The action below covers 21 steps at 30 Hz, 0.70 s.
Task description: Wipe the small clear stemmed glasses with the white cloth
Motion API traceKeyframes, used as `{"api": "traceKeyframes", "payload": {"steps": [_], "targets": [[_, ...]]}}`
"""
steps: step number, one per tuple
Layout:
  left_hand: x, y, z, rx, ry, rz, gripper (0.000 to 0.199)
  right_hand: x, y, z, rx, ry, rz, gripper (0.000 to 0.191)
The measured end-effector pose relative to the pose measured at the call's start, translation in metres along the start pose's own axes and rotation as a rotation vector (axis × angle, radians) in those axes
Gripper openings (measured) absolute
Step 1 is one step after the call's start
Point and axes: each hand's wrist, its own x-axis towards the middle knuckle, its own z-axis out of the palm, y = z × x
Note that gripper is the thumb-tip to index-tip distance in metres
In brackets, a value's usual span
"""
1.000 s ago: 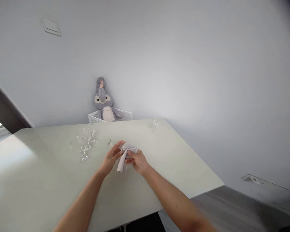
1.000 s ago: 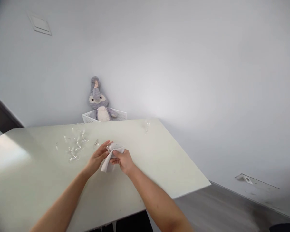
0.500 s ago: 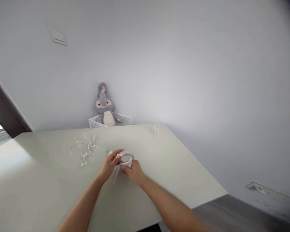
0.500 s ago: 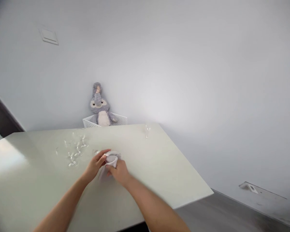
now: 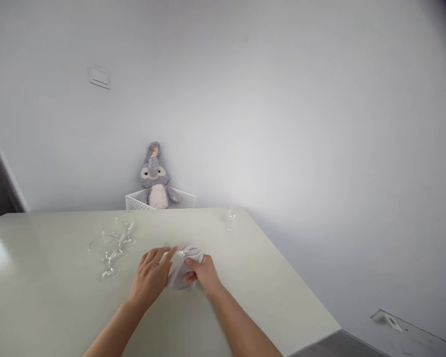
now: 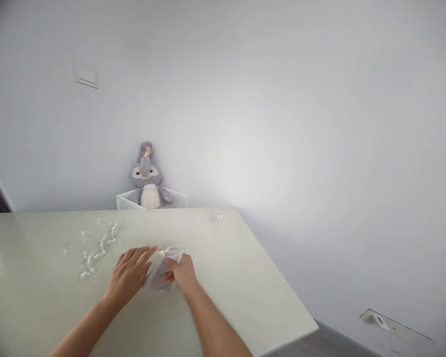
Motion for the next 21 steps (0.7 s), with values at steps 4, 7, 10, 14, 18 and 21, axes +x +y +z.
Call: {"api": "traceKeyframes", "payload": {"steps": [4, 7, 10, 14, 18, 21], "targets": [[0.003, 0.001, -0.007, 0.173, -0.006, 0.207, 0.039, 0.000, -0.007, -0.011, 0.237, -0.146, 0.118, 0.044], [0.003, 0.000, -0.009, 0.165, -0.090, 0.163, 0.035, -0.003, -0.007, -0.015, 0.191, -0.246, 0.117, 0.044], [0.002, 0.001, -0.009, 0.030, -0.194, 0.099, 0.033, -0.010, -0.012, -0.025, -0.052, -0.359, 0.039, 0.038], [-0.001, 0.010, -0.007, -0.332, -0.373, -0.095, 0.038, -0.026, -0.041, -0.051, -0.630, -0.436, -0.302, 0.015], [-0.002, 0.017, -0.012, -0.795, -0.654, -0.284, 0.045, -0.050, -0.089, -0.081, -1.098, -0.423, -0.613, 0.020], [0.001, 0.014, -0.014, -0.900, -0.601, -0.388, 0.048, -0.070, -0.118, -0.094, -1.291, -0.211, -0.730, 0.031]]}}
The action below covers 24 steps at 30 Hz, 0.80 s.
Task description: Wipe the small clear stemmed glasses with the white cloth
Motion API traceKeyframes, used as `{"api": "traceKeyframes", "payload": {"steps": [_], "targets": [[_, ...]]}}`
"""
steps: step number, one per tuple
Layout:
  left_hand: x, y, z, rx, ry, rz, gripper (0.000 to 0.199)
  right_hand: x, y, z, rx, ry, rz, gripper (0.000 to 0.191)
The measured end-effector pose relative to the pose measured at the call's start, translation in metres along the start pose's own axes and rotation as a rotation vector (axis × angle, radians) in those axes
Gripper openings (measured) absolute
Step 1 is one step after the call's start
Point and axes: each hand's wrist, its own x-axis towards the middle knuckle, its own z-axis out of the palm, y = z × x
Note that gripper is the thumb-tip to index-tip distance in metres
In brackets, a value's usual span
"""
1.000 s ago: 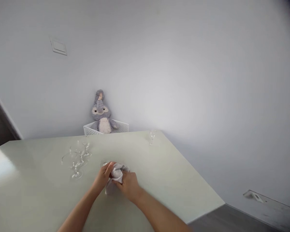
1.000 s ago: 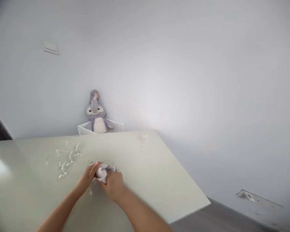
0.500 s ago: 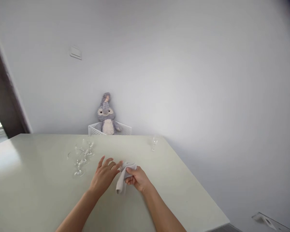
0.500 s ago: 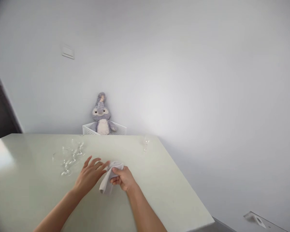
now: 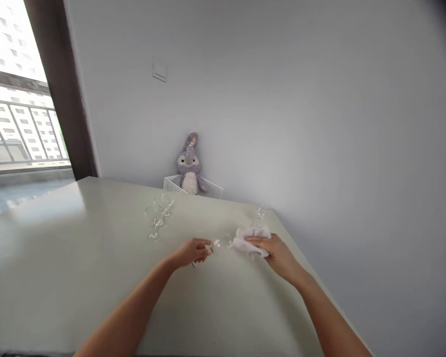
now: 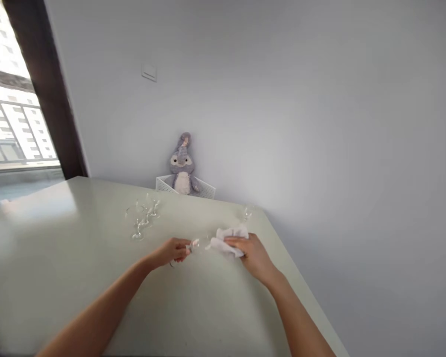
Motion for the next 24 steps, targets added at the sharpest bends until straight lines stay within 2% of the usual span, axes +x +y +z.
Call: {"api": "traceKeyframes", "payload": {"steps": [2, 4, 8, 10, 13, 17, 19, 21, 23, 24], "targets": [[0.002, -0.002, -0.003, -0.019, 0.097, -0.019, 0.050, -0.004, -0.010, -0.008, -0.125, 0.040, -0.002, 0.036], [0.004, -0.005, -0.002, -0.004, 0.145, -0.029, 0.049, -0.002, -0.025, 0.000, -0.225, 0.010, -0.073, 0.038], [0.005, -0.008, 0.008, 0.203, 0.149, 0.031, 0.028, 0.019, -0.047, 0.048, -0.342, -0.055, -0.237, 0.061], [0.004, -0.008, 0.013, 0.379, 0.216, 0.069, 0.022, 0.033, -0.046, 0.066, -0.334, -0.104, -0.225, 0.062], [0.003, -0.006, 0.017, 0.560, 0.327, 0.117, 0.024, 0.052, -0.030, 0.069, -0.146, -0.185, -0.074, 0.057], [0.004, -0.006, 0.019, 0.588, 0.425, 0.187, 0.035, 0.064, -0.005, 0.060, 0.505, -0.223, 0.203, 0.047], [0.005, -0.008, 0.021, 0.580, 0.505, 0.156, 0.040, 0.065, -0.002, 0.067, 0.841, -0.115, 0.365, 0.049], [0.007, -0.011, 0.024, 0.576, 0.567, 0.119, 0.040, 0.065, -0.007, 0.085, 1.061, 0.122, 0.479, 0.052], [0.008, -0.015, 0.027, 0.562, 0.613, 0.080, 0.040, 0.065, -0.020, 0.107, 1.147, 0.372, 0.554, 0.053], [0.009, -0.016, 0.028, 0.545, 0.639, 0.061, 0.039, 0.065, -0.028, 0.117, 1.148, 0.445, 0.590, 0.054]]}}
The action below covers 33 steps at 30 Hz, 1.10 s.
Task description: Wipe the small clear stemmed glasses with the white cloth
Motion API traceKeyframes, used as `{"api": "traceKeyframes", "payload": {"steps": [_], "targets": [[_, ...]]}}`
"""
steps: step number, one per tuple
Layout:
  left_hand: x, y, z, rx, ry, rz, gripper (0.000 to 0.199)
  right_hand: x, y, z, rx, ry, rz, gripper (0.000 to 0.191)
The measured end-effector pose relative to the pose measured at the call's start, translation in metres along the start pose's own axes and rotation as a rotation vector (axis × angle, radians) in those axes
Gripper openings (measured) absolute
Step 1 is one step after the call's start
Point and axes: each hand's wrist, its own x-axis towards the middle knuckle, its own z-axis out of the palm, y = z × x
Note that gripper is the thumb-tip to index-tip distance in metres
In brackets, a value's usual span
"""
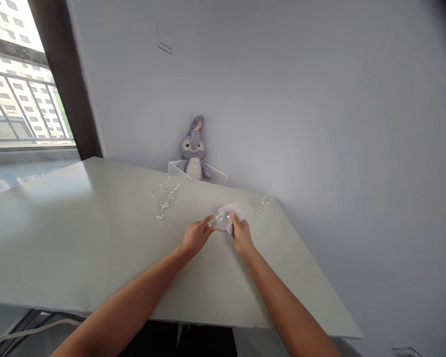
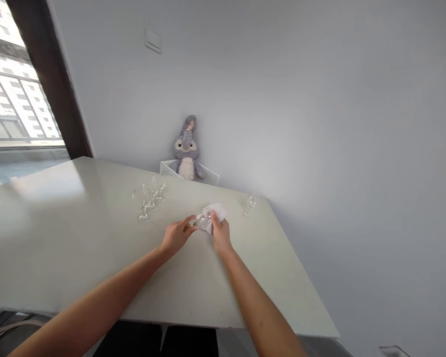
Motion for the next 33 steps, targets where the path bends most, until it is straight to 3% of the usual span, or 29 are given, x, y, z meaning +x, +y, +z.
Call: {"api": "traceKeyframes", "payload": {"steps": [3, 8, 11, 14, 17, 19, 22, 24, 27, 30, 33], "targets": [[0.001, -0.001, 0.001, -0.054, 0.073, -0.067, 0.038, -0.016, 0.014, 0.025, -0.199, 0.007, -0.008, 0.056], [0.010, -0.004, -0.013, -0.106, 0.132, -0.149, 0.038, -0.035, 0.013, 0.040, -1.056, -0.292, -0.270, 0.036], [0.016, -0.009, -0.020, -0.140, 0.174, -0.213, 0.039, -0.044, 0.001, 0.032, -1.312, -0.512, -0.326, 0.039], [0.018, -0.013, -0.022, -0.187, 0.280, -0.210, 0.041, -0.048, -0.017, 0.017, -1.202, -0.623, -0.378, 0.042], [0.015, -0.013, -0.016, -0.212, 0.330, -0.110, 0.042, -0.039, -0.026, 0.005, -0.994, -0.392, -0.371, 0.035], [0.010, -0.009, -0.009, -0.212, 0.297, 0.013, 0.042, -0.028, -0.022, 0.003, -0.808, -0.245, -0.309, 0.033], [0.000, -0.003, 0.003, -0.198, 0.191, 0.172, 0.040, -0.015, -0.003, 0.007, -0.457, -0.160, -0.127, 0.040], [-0.003, 0.001, 0.009, -0.189, 0.123, 0.207, 0.041, -0.009, 0.010, 0.011, -0.210, -0.123, -0.010, 0.038], [-0.004, 0.002, 0.011, -0.163, 0.054, 0.235, 0.045, -0.003, 0.022, 0.011, 0.078, -0.058, 0.047, 0.034], [-0.001, 0.000, 0.011, -0.132, 0.039, 0.219, 0.052, 0.011, 0.025, -0.003, 0.147, 0.062, 0.018, 0.029], [0.001, -0.006, 0.013, -0.138, 0.025, 0.154, 0.053, 0.032, 0.030, -0.036, 0.026, 0.239, 0.008, 0.026]]}}
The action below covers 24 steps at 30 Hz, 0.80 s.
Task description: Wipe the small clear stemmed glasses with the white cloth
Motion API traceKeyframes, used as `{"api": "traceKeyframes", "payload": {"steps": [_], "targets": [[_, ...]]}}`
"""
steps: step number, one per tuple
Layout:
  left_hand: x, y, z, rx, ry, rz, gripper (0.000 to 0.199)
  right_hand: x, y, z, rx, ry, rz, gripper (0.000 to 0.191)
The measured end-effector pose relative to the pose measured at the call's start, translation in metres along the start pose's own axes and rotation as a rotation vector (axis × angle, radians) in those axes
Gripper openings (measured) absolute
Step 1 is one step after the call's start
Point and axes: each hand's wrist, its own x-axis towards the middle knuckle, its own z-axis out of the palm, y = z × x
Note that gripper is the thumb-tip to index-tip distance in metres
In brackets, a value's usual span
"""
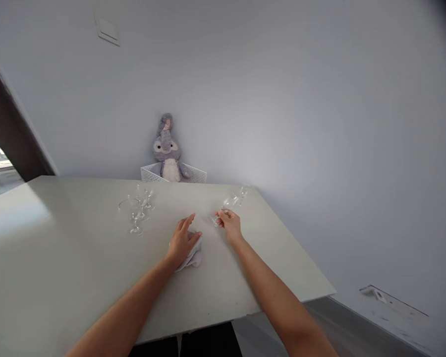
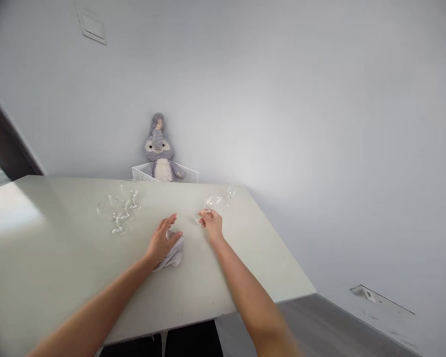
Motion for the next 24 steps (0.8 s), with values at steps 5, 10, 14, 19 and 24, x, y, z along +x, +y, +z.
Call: {"api": "traceKeyframes", "payload": {"steps": [5, 10, 14, 19, 24], "targets": [[0.002, -0.009, 0.005, -0.018, -0.005, -0.103, 0.047, 0.048, 0.014, -0.059, -0.237, 0.282, -0.013, 0.023], [0.003, -0.012, 0.005, -0.099, -0.019, -0.190, 0.044, 0.076, 0.027, -0.094, -0.322, 0.380, -0.004, 0.021], [0.003, -0.012, 0.005, -0.228, 0.023, -0.248, 0.041, 0.089, 0.032, -0.100, -0.347, 0.394, -0.005, 0.023], [0.005, -0.007, -0.001, -0.344, 0.093, -0.219, 0.030, 0.094, 0.031, -0.102, -0.347, 0.395, 0.017, 0.025], [0.007, 0.004, -0.014, -0.402, 0.275, -0.274, 0.027, 0.076, 0.029, -0.109, -0.305, 0.427, 0.041, 0.030]]}}
